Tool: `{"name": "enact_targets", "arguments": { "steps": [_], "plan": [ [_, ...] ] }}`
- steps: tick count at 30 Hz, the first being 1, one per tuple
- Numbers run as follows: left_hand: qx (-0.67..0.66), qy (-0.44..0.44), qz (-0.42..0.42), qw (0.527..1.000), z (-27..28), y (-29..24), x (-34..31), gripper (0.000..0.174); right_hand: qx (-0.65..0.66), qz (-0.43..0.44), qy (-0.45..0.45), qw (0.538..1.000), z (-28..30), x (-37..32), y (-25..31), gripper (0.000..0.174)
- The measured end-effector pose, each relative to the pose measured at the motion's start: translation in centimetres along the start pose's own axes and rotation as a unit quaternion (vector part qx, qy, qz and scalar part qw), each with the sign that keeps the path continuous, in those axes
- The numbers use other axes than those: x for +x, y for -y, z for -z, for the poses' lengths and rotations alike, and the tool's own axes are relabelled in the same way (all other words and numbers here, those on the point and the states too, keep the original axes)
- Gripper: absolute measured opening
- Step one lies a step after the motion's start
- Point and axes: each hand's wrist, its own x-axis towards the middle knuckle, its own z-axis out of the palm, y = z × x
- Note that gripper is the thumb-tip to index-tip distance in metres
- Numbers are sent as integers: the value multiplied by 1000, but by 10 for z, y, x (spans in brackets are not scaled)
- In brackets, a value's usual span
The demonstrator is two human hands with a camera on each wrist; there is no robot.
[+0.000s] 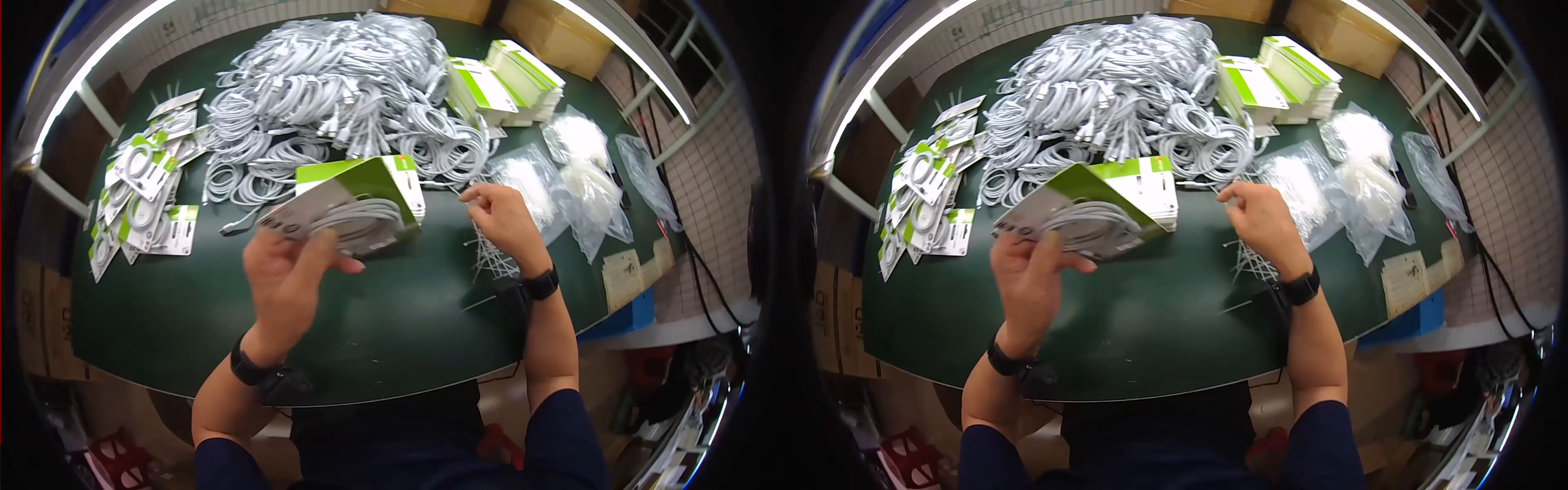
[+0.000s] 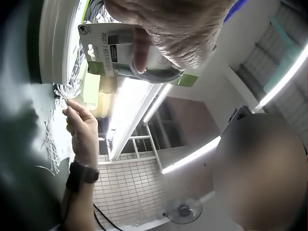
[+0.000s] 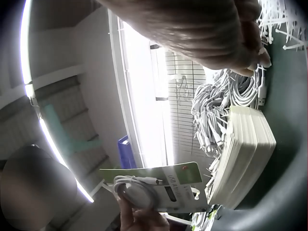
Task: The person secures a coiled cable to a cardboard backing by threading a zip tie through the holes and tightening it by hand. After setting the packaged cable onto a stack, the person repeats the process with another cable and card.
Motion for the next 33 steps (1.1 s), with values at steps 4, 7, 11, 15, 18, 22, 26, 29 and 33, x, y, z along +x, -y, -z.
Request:
{"name": "enact_targets", "arguments": {
  "steps": [4,7,11,15,18,22,26,29,33],
  "plan": [
    [92,18,-152,984,-3,-1,1,28,122,-5,37,992,12,-5,-1,26],
    [151,15,-226,962,2,6,5,27,217,-24,52,975,15,-8,7,24],
    [227,9,-282,932,8,14,9,27,264,13,43,963,14,-15,27,20],
    [257,5,-288,923,8,14,11,28,274,55,22,960,7,-21,43,20],
    [304,23,-312,900,8,13,13,28,245,136,18,960,4,-24,50,20],
    [342,41,-341,875,5,17,17,32,200,225,-3,954,-1,-26,52,17],
    [368,49,-337,865,5,21,18,34,183,326,-78,924,-3,-21,54,13],
    [365,56,-317,873,7,27,18,33,312,165,-7,936,-1,-36,65,12],
    [370,71,-311,872,7,30,18,33,352,112,7,929,-9,-37,63,12]
  ]
}}
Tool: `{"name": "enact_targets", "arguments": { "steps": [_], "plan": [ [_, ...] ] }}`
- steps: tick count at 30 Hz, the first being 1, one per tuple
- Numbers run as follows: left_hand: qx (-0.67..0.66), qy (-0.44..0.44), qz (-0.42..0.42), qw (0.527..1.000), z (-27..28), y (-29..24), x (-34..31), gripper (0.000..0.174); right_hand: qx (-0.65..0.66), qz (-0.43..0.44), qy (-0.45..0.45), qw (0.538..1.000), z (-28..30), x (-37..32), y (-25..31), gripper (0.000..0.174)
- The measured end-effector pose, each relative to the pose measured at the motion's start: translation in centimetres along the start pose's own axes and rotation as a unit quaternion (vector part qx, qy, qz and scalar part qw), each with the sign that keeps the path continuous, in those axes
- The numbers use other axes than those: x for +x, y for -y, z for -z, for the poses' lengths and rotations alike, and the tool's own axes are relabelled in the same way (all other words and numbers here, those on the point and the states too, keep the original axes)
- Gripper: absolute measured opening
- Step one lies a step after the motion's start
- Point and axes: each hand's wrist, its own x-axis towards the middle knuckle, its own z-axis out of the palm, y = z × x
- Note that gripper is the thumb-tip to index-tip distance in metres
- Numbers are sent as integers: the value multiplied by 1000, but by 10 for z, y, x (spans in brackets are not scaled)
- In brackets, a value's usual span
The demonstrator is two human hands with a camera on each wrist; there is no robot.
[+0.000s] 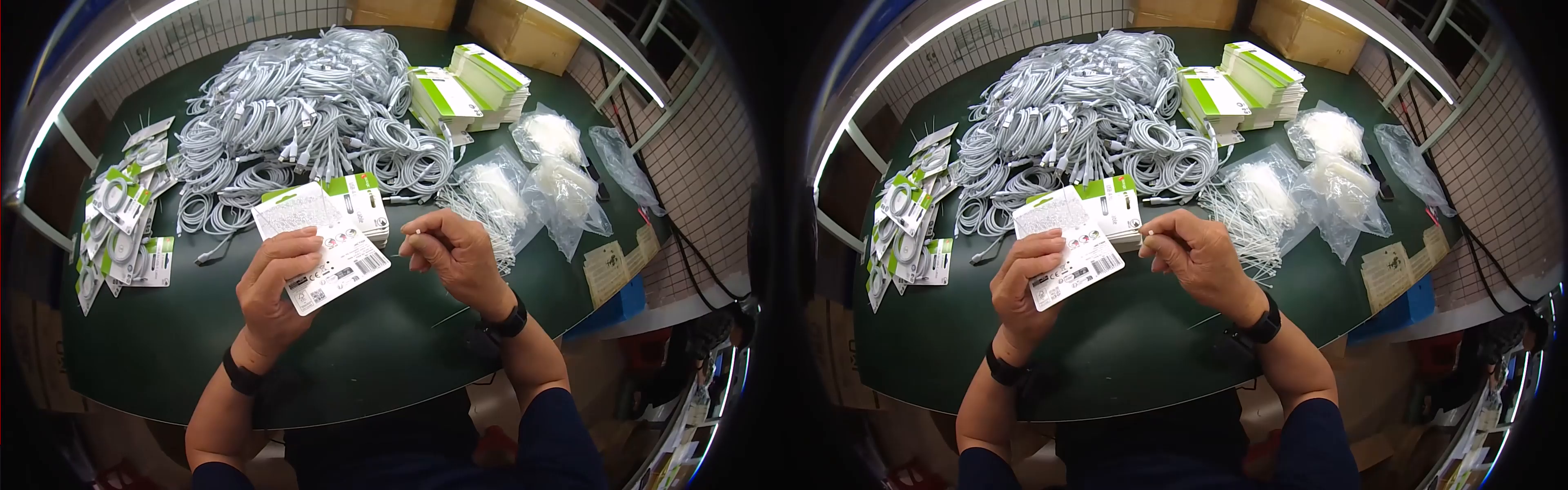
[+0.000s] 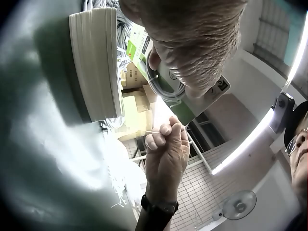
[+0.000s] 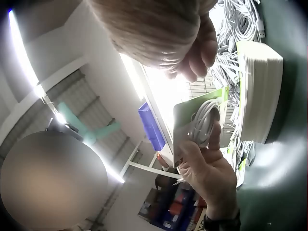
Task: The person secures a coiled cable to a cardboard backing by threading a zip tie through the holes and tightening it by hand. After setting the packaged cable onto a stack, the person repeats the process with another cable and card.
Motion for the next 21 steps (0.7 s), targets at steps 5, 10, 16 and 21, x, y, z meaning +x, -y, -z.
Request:
{"name": "enact_targets", "arguments": {
  "steps": [5,10,16,21],
  "plan": [
    [12,6,-10,1000,-4,2,-2,36,-100,54,-12,993,-2,-1,-3,10],
    [16,30,-17,999,-5,2,-4,35,-135,175,-30,975,-3,5,-4,9],
    [16,24,-32,999,-4,-2,-1,36,-102,273,-43,956,-7,-4,15,7],
    [12,26,-45,999,-3,1,-3,37,60,248,-4,967,-18,-14,31,6]
  ]
}}
